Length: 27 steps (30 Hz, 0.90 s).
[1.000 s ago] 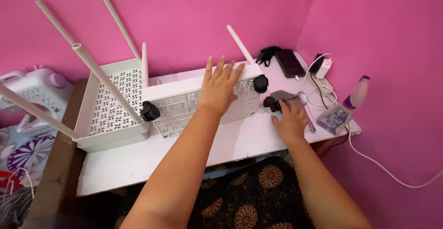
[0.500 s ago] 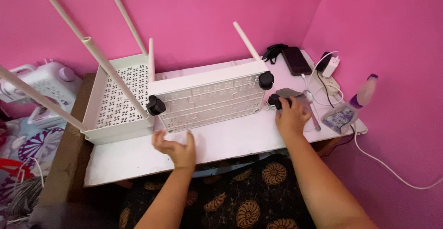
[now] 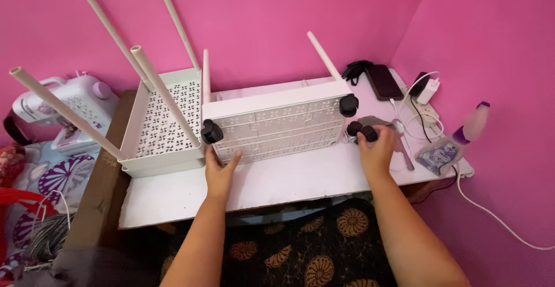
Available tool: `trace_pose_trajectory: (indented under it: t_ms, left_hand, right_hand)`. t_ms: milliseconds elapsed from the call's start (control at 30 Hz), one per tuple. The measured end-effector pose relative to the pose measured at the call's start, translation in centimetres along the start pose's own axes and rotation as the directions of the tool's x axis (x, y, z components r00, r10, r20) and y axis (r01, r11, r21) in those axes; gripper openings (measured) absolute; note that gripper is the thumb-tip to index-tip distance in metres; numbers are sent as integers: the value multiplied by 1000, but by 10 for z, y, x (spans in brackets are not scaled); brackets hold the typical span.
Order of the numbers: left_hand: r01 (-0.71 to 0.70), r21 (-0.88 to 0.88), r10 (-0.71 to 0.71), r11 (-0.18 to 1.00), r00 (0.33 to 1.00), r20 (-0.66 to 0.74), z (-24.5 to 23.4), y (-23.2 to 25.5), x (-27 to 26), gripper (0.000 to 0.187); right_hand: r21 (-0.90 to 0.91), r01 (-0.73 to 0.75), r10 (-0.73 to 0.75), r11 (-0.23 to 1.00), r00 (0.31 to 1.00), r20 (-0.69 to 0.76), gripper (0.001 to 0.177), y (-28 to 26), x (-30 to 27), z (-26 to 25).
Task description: The person wipes several small black plastic feet with a gray cloth, then inserts white plastic tubes into the corner holes of two white perforated trays to form legs. Finally, the person attaches the black feet to the bottom of the tubes, completing the assembly of two small plastic racks.
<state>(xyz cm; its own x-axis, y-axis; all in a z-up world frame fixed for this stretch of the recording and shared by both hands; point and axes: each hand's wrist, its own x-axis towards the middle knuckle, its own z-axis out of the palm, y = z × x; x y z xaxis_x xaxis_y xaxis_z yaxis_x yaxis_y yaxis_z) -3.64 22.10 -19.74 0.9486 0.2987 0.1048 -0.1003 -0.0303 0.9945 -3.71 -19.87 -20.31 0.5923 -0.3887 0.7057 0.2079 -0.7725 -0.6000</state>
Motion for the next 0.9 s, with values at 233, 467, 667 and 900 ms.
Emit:
trace_pose_trajectory:
  t_ms: [233, 467, 667, 900]
  left_hand:
    - [53, 111, -54, 992, 998, 10, 2, 15, 12, 54]
    - [-108, -50, 108, 993, 994, -14, 11, 27, -1, 53]
    - [-159, 22, 160, 987, 981, -107, 24, 50, 1, 57]
    - [-67, -38, 65, 997, 996, -56, 26, 68, -2, 47]
  right_hand:
    - [450, -449, 339, 772, 890, 306, 37, 1, 0, 25]
    - [442, -493, 187, 749, 798, 573, 51, -17, 2, 42]
    - [414, -542, 304, 731, 803, 513, 55, -49, 2, 32]
    - [242, -218, 140, 946, 943, 302, 50, -68, 33, -4]
